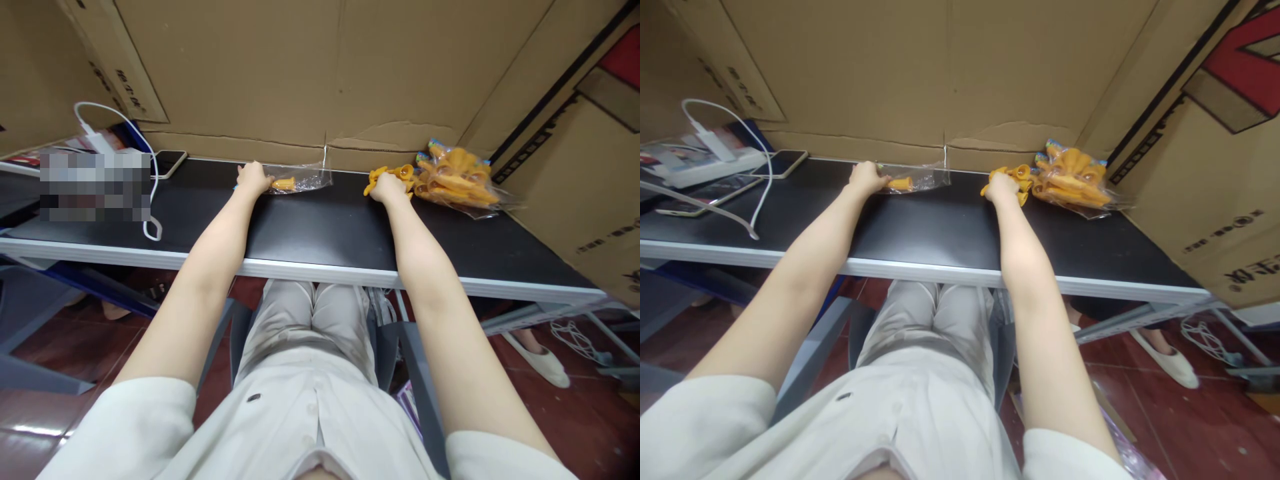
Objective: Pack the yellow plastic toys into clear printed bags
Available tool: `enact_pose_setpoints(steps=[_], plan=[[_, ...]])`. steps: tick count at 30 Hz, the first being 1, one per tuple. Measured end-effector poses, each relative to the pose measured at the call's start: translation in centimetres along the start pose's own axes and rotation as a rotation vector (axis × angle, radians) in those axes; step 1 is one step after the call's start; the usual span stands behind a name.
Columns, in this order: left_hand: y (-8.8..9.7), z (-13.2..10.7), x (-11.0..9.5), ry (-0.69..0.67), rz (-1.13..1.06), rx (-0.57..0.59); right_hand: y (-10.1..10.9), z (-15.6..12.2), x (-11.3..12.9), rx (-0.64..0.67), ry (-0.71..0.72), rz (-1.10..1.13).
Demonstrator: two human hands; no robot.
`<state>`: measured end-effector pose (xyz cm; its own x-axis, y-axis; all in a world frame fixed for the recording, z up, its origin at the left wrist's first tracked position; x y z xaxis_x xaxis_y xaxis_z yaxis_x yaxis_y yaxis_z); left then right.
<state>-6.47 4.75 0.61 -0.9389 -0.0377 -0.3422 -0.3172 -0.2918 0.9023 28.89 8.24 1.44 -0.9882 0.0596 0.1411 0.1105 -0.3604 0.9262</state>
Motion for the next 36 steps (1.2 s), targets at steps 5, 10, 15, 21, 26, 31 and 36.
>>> enact_pose_setpoints(steps=[5, 10, 15, 21, 26, 31, 36], plan=[[0.2, -0.4, -0.4, 0.015, -0.047, 0.025, 1.0, -1.8, 2.8, 0.197, -0.058, 0.038], [0.3, -0.5, -0.5, 0.031, -0.031, 0.017, 1.2, -3.1, 5.3, 0.279, 0.141, 0.060], [0.1, -0.1, -0.1, 0.035, -0.091, -0.010, 0.2, -2.7, 5.5, 0.256, 0.229, 0.055], [0.6, -0.5, -0.4, 0.033, -0.081, 0.011, 0.9, -1.7, 3.9, 0.169, 0.122, 0.054], [0.7, -0.5, -0.5, 0.017, -0.099, 0.019, 1.4, -1.5, 2.5, 0.202, 0.099, -0.094], [0.3, -0.1, -0.4, 0.006, -0.111, 0.002, 2.2, -1.2, 1.7, 0.171, 0.059, -0.084], [0.7, -0.6, -0.9, -0.007, -0.114, -0.003, 3.6, -1.8, 2.6, 0.139, 0.110, 0.073]])
Point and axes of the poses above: each hand's wrist, its own z-axis towards the middle knuckle, its own y-axis out of the back of the hand, x = y × z, the point moved 5 cm from there along z, towards the middle knuckle, and after that the axes turned 8 degrees about -y, right-handed, at the moved point
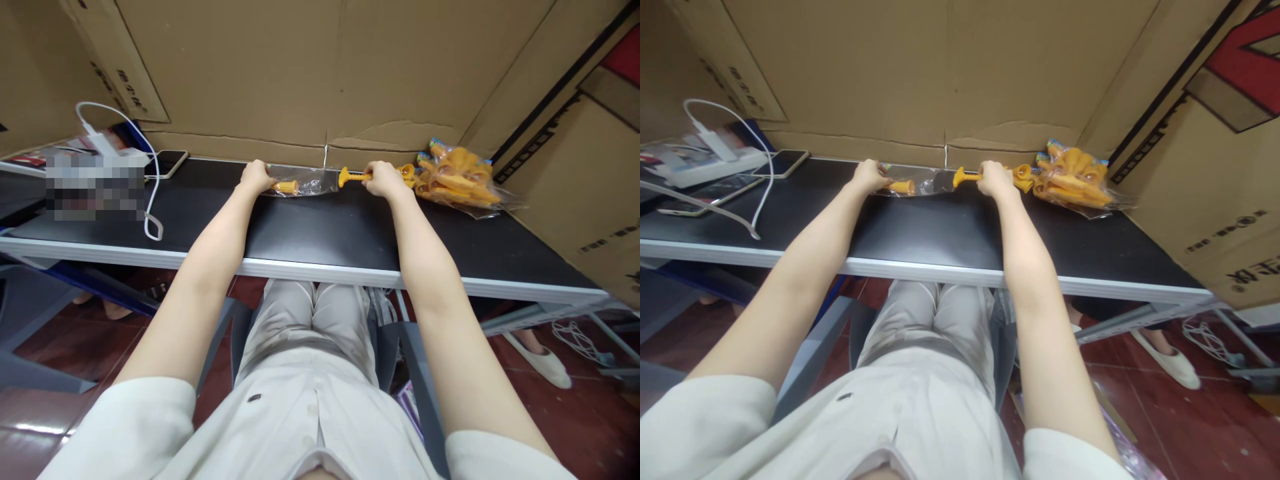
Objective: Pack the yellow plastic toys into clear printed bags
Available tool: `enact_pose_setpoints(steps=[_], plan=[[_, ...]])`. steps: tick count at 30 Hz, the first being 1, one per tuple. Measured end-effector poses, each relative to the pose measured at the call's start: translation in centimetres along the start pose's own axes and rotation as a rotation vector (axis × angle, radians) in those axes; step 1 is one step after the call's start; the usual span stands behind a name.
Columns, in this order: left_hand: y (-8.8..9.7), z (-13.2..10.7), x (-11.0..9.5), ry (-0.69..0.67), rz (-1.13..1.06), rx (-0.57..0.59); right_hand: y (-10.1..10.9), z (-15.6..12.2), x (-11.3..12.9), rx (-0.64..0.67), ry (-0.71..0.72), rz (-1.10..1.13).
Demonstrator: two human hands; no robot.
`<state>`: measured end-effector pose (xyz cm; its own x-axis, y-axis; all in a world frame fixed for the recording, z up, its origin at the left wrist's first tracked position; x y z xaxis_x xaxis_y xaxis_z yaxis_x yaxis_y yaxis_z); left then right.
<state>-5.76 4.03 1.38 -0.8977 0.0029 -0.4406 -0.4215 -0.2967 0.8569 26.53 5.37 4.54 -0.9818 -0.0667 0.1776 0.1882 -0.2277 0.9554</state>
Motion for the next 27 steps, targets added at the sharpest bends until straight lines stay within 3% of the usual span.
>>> enact_pose_setpoints(steps=[6, 12, 21, 27], plan=[[0.1, -0.7, -1.4, -0.089, 0.046, 0.067, -0.1, -1.6, 2.9, 0.049, 0.055, 0.031], [-0.8, -0.7, -2.5, -0.167, 0.049, 0.113, -1.4, -1.8, 4.2, 0.084, 0.086, 0.092], [-1.5, -0.7, -3.4, -0.244, 0.016, 0.123, -2.6, -1.3, 4.1, 0.140, 0.008, 0.370], [-1.7, -0.7, -3.6, -0.231, 0.048, 0.082, -2.6, -1.1, 3.6, 0.241, 0.078, 0.178]])
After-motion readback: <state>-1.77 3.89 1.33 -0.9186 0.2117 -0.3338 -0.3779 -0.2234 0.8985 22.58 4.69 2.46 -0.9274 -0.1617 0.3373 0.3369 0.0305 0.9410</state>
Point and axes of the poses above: each hand's wrist, its own z-axis towards the middle knuckle, its own y-axis out of the back of the hand, x = y × z, the point moved 5 cm from there along z, towards the middle knuckle, and after that the axes turned 8 degrees about -y, right-handed, at the moved point
